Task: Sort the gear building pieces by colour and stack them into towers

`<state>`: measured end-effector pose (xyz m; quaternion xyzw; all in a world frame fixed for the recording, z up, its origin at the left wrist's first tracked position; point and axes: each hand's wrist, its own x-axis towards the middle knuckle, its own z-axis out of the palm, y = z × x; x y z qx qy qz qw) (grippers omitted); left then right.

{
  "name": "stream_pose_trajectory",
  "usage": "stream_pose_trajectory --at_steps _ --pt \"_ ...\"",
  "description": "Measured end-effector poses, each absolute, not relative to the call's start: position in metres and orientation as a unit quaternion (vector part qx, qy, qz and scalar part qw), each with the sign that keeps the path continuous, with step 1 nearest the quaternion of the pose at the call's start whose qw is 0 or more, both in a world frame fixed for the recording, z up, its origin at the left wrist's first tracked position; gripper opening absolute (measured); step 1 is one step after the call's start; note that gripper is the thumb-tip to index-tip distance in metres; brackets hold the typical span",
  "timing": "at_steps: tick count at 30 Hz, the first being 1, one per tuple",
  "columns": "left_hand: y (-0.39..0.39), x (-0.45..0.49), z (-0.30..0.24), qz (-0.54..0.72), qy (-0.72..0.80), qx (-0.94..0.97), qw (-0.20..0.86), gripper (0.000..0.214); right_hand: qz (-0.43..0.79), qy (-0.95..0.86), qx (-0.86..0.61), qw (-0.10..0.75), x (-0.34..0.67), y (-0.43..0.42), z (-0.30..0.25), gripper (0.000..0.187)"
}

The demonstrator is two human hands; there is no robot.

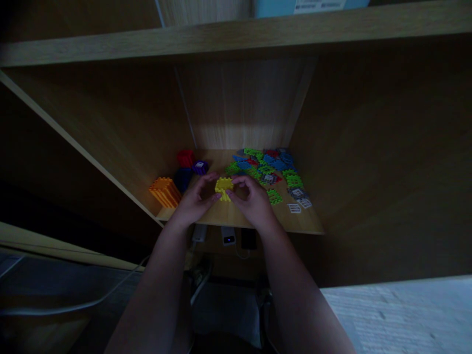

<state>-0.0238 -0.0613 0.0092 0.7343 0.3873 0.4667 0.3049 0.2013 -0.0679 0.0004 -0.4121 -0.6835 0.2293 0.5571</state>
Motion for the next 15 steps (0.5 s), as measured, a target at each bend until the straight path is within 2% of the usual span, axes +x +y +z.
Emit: stream_pose_trajectory --at_steps 11,15 --pt "-0.0597 -0.0237 0.0062 0.471 0.381 0.732 0.312 0.060 0.232 -0.695 -0.417 0.538 0.2032 -0.0694 0.0036 0.028" --pt "-0.0611 -0.0239 0.0074 0.471 0.386 0.728 0.316 0.061 0.235 -0.690 -0.421 0.540 0.2064 -0.0701 0.0058 0.035"
